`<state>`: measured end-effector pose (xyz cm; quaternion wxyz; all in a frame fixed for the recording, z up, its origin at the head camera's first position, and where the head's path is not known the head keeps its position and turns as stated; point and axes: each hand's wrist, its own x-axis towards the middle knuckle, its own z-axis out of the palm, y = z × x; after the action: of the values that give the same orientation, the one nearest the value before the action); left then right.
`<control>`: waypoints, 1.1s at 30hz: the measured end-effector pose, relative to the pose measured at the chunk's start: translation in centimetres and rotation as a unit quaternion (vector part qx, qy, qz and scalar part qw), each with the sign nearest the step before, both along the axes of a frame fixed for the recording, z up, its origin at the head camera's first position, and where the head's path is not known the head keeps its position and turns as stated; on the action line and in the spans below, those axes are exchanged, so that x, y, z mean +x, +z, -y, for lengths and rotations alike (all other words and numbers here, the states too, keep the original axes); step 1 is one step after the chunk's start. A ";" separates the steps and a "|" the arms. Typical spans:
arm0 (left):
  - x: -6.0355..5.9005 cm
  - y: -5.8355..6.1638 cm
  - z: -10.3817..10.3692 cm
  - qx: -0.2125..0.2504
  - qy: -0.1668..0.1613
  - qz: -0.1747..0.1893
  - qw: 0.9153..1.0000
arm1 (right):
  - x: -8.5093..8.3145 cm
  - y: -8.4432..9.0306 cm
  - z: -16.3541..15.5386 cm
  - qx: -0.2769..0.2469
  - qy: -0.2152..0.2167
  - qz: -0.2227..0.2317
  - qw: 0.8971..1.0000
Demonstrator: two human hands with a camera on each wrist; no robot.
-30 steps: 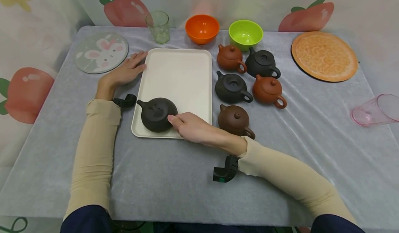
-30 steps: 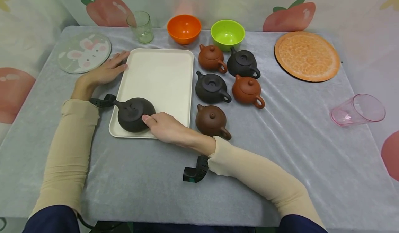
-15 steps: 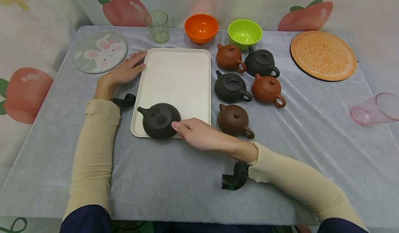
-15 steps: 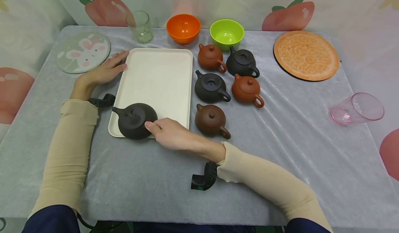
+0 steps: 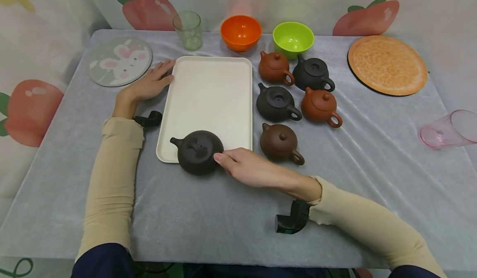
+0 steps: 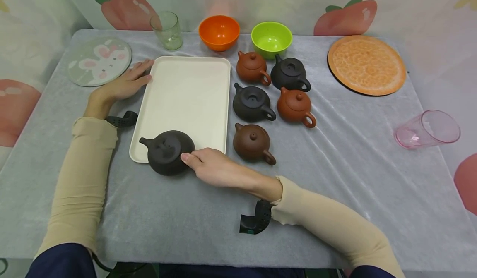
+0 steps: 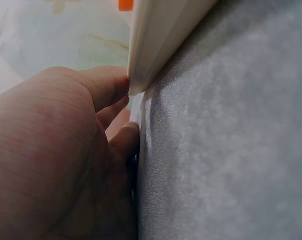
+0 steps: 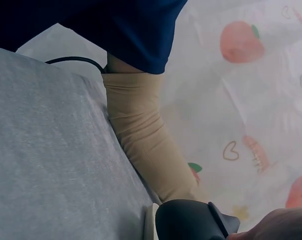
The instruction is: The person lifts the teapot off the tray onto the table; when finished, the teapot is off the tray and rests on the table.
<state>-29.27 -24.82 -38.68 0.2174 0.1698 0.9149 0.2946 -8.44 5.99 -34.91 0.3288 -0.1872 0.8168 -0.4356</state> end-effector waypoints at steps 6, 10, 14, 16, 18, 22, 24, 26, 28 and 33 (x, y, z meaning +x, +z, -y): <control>-0.1 -0.1 0.1 -0.005 -0.002 -0.003 1.000 | 0.4 -0.2 -0.5 -0.006 0.006 -0.008 1.000; -0.1 -0.1 0.2 -0.003 -0.002 -0.001 1.000 | 0.7 -0.4 -0.8 -0.004 0.010 -0.006 1.000; -0.1 -0.1 0.1 0.002 -0.002 0.001 1.000 | 1.0 -0.4 -1.2 -0.013 0.013 -0.002 1.000; -0.1 -0.1 0.1 0.003 -0.002 0.001 1.000 | 1.2 -0.4 -1.4 -0.017 0.014 0.000 1.000; -0.1 -0.1 0.1 0.003 -0.003 0.002 1.000 | 1.3 -0.4 -1.5 -0.019 0.015 0.001 1.000; -0.1 -0.1 0.0 0.006 -0.002 0.004 1.000 | 1.5 -0.4 -1.7 -0.017 0.013 -0.002 1.000; -0.1 -0.1 0.1 0.005 -0.002 0.003 1.000 | 1.6 -0.4 -1.9 -0.017 0.014 -0.002 1.000; -0.2 -0.1 0.1 0.004 -0.002 0.003 1.000 | 1.7 -0.5 -2.1 -0.018 0.015 -0.001 1.000; -0.2 -0.1 0.1 0.001 -0.001 0.001 1.000 | 1.8 -0.6 -2.3 -0.020 0.016 0.001 1.000; -0.3 -0.2 0.0 -0.009 0.003 -0.002 1.000 | 2.0 -0.6 -2.9 -0.025 0.009 0.007 1.000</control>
<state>-29.54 -24.85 -38.89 0.2159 0.1659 0.9185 0.2868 -6.42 8.86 -35.49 0.3338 -0.1999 0.8016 -0.4540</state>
